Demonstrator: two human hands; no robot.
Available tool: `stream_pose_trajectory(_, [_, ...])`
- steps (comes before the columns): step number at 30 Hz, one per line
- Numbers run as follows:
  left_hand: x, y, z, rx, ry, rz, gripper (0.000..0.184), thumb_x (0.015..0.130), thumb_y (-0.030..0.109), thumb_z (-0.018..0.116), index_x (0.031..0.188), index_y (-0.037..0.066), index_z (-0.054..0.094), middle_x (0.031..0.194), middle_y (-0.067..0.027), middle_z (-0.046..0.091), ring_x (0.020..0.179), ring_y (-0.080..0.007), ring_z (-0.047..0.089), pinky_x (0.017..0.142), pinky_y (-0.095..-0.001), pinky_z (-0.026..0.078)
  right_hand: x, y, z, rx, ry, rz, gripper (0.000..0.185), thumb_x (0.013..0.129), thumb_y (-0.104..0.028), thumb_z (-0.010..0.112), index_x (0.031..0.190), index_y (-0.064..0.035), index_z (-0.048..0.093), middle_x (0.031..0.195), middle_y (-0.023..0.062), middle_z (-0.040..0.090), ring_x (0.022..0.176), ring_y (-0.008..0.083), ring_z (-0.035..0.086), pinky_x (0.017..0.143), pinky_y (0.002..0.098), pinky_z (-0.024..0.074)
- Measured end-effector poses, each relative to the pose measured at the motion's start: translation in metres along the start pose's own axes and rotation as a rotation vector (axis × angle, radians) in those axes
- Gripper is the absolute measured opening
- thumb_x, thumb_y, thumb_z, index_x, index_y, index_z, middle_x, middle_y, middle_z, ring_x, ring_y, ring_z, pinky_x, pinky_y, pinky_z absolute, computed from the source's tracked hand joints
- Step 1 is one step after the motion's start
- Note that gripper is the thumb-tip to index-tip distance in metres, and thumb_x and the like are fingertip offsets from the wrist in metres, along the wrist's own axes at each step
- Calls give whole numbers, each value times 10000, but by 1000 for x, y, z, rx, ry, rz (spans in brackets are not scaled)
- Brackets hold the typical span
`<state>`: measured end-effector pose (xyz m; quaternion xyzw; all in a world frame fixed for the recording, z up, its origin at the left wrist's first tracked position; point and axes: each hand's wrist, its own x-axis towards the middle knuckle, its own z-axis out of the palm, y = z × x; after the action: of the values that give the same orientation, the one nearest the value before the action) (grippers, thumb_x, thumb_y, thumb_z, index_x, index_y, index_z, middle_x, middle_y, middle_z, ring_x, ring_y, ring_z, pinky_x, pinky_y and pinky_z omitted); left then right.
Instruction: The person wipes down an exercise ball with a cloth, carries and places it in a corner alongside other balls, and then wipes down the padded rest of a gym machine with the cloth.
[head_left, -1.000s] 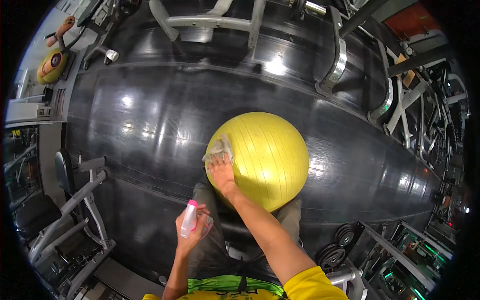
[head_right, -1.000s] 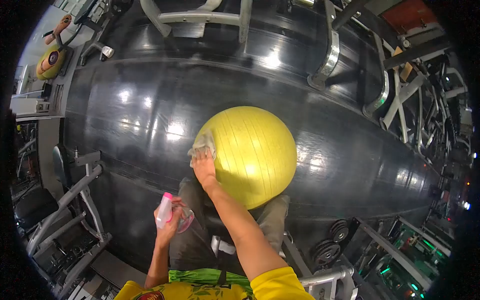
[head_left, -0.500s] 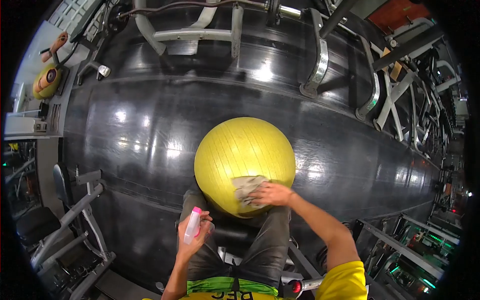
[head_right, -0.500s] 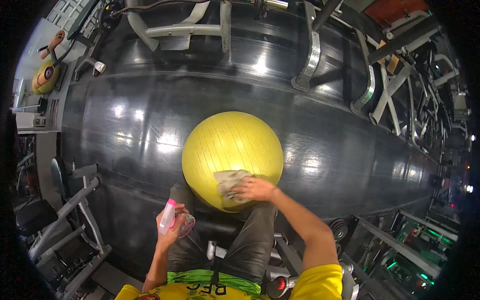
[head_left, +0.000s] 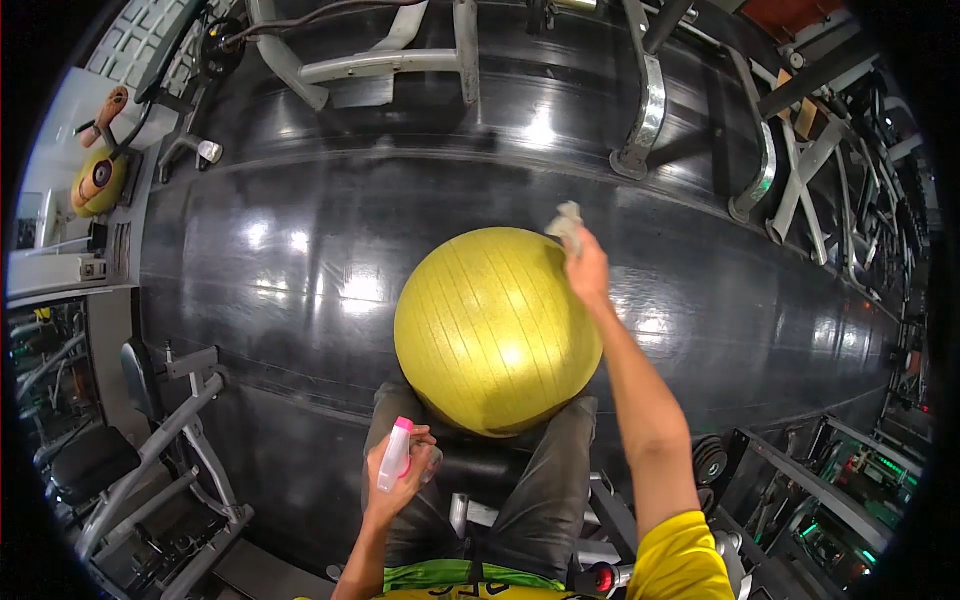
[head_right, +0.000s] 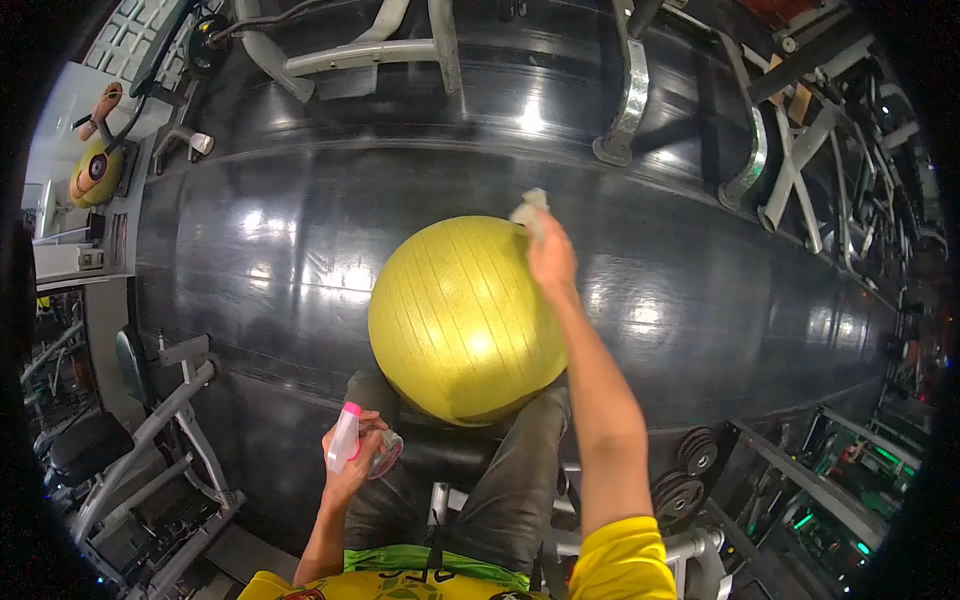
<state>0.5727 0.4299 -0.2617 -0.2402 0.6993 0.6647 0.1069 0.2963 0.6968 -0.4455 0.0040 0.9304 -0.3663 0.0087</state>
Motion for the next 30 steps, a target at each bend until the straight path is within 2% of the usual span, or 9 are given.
stream_pose_trajectory(3, [1, 1, 1, 13, 16, -25, 236, 830, -21, 584, 1063, -50, 560, 882, -132, 631, 655, -135, 597, 607, -266, 492, -8, -22, 78, 184, -215, -305, 416, 829, -148, 583, 1242, -159, 535, 1273, 123, 540, 1163, 316, 514, 980, 377, 413])
stream_pose_trajectory(5, [3, 0, 2, 49, 21, 2, 230, 833, -14, 581, 1061, -47, 560, 884, -131, 630, 655, -136, 599, 611, -269, 495, -37, -67, 88, -365, -385, -512, 446, 825, -93, 552, 1257, -206, 535, 1302, 53, 532, 1212, 270, 487, 1012, 337, 395])
stream_pose_trajectory(12, [2, 6, 8, -38, 41, -18, 241, 828, 4, 616, 1063, -47, 589, 888, -111, 645, 668, -93, 586, 627, -241, 476, -15, -42, 23, -297, -604, -397, 454, 801, -30, 525, 1214, -214, 567, 1323, 60, 510, 1240, 250, 456, 1017, 332, 400])
stream_pose_trajectory(15, [-2, 7, 9, -52, 47, 3, 235, 830, 6, 615, 1057, -46, 592, 883, -109, 644, 665, -96, 584, 628, -237, 474, -30, -23, -12, -280, -635, -193, 453, 787, 4, 529, 1203, -172, 573, 1299, 99, 521, 1221, 256, 473, 1012, 340, 410])
stream_pose_trajectory(18, [-7, 5, 5, -74, 32, 12, 232, 830, 13, 621, 1053, -46, 593, 881, -108, 643, 664, -100, 583, 632, -237, 473, -80, 5, -23, -142, -410, -136, 442, 800, 14, 518, 1190, -184, 580, 1316, 70, 512, 1234, 258, 459, 993, 362, 427])
stream_pose_trajectory(21, [-11, 5, 2, -83, 33, 20, 228, 833, 18, 626, 1050, -46, 594, 874, -110, 639, 660, -104, 581, 629, -239, 472, -130, 2, -28, -56, -239, 35, 459, 772, 36, 556, 1197, -136, 568, 1333, 127, 485, 1251, 302, 436, 1024, 374, 395])
stream_pose_trajectory(23, [-14, 10, -2, -105, 33, 31, 224, 837, 15, 623, 1051, -46, 592, 857, -111, 634, 652, -107, 578, 623, -242, 471, -164, -8, -12, -12, -20, 100, 413, 808, 19, 544, 1215, -56, 536, 1283, 229, 499, 1245, 382, 422, 1048, 410, 345])
stream_pose_trajectory(26, [-16, 10, -11, -118, 46, 78, 211, 841, 5, 613, 1043, -48, 586, 842, -110, 628, 644, -110, 576, 616, -243, 468, -206, -45, 14, 9, 117, 128, 475, 765, 47, 552, 1221, -85, 547, 1372, 171, 437, 1318, 368, 332, 1089, 483, 258])
stream_pose_trajectory(30, [-18, 11, -24, -108, 58, 98, 202, 840, -3, 609, 1034, -52, 580, 835, -108, 625, 645, -113, 580, 614, -244, 468, -255, -93, 52, 34, 71, 87, 465, 709, 74, 506, 1145, -65, 591, 1381, 139, 438, 1319, 381, 330, 1062, 568, 240])
